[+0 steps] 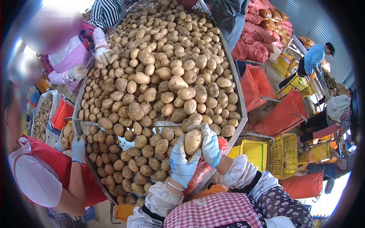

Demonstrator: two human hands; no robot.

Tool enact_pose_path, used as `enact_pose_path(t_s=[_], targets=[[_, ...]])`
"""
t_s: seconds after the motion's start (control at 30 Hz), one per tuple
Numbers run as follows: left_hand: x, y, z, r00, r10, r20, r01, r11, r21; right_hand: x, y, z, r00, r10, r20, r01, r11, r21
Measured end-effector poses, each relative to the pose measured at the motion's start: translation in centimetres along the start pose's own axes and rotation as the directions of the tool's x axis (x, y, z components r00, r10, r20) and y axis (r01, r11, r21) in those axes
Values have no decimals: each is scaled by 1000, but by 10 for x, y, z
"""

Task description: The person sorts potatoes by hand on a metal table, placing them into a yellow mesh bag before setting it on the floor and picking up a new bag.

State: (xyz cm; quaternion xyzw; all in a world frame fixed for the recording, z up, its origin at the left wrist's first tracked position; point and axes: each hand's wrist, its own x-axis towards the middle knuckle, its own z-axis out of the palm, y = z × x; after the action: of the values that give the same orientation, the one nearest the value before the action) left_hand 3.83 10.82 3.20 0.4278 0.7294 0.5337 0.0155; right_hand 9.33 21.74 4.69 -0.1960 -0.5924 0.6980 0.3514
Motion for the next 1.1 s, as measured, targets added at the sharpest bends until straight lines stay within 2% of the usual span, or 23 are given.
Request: enact_pose_path(t_s=[0.07, 0.13, 0.2, 0.23, 0.27, 0.3, 0.33, 0.37, 0.4, 0.43, 0.47, 0.53, 0.6, 0.63, 0.67, 0.73, 0.87, 0.9, 0.93, 0.97, 1.0, 1.07, 1.1], targets=[[0, -2, -1, 996, -87, 22, 89, 987, -133, -1, -5, 0, 996, 85, 26, -85, 996, 5], [7, -1, -3, 998, 43, -36, -45, 998, -43, -3, -1, 0, 991, 114, 70, -113, 993, -18], [11, -2, -4, 997, 76, 6, -76, 997, 27, -11, 8, 15, 992, 45, -114, -51, 997, -52], [13, -4, -5, 993, 107, 53, -112, 989, 95, -10, 4, 6, 971, 236, -45, -231, 968, 97], [16, -7, -6, 992, 112, 52, -117, 989, 93, -2, 23, -14, 982, 191, 9, -190, 971, 144], [19, -14, -8, 993, 98, 68, -96, 995, -31, 6, 34, -39, 920, 250, 303, -384, 737, 557], [21, -23, -10, 992, 85, 93, -69, 985, -157, 13, 41, -57, 813, 145, 564, -579, 307, 755], [29, -50, -4, 999, -41, -10, 36, 944, -329, 18, 46, -62, 795, 154, 587, -607, 207, 767], [48, -34, -12, 921, -387, -42, 317, 807, -498, 21, 33, -62, 799, 154, 581, -601, 215, 770], [67, -51, -21, 976, -135, -169, 116, 986, -117, 21, 10, -58, 779, 330, 533, -619, 266, 739], [80, -63, -25, 989, -20, -148, 36, 993, 109, 19, -2, -56, 737, 495, 461, -643, 302, 703], [106, -94, -12, 986, 139, -94, -100, 935, 341, 17, 23, -76, 709, 519, 477, -649, 217, 729], [126, -111, 3, 998, 32, 45, -46, 924, 379, 14, 28, -77, 718, 393, 575, -663, 135, 736], [135, -114, 8, 924, -293, 245, 145, 863, 485, 9, 20, -76, 719, 449, 530, -653, 177, 736], [143, -93, 12, 878, -429, 210, 248, 785, 567, 8, 14, -74, 718, 448, 533, -653, 170, 738], [154, -89, 17, 865, -454, 214, 241, 749, 617, 7, 9, -75, 776, 434, 457, -631, 534, 563], [140, -127, 27, 942, -306, 141, 164, 783, 600, -1, 17, -83, 713, 521, 469, -701, 506, 504], [129, -159, 27, 941, -313, 133, 300, 948, 108, -5, 16, -82, 720, 539, 437, -692, 508, 514], [119, -179, 20, 939, -319, 130, 344, 842, -415, 0, 16, -84, 718, 533, 447, -694, 507, 511], [112, -170, 0, 901, -402, 165, 407, 649, -642, 0, 17, -85, 689, 546, 477, -724, 491, 484], [106, -118, -29, 843, -476, 250, 523, 619, -586, 0, 19, -83, 656, 560, 506, -755, 472, 456], [82, -103, -40, 802, -479, 357, 552, 366, -749, 5, 14, -70, 639, 580, 504, -768, 515, 381], [73, -94, -35, 855, -426, 295, 482, 445, -755, 7, 14, -60, 661, 534, 528, -749, 520, 411]])
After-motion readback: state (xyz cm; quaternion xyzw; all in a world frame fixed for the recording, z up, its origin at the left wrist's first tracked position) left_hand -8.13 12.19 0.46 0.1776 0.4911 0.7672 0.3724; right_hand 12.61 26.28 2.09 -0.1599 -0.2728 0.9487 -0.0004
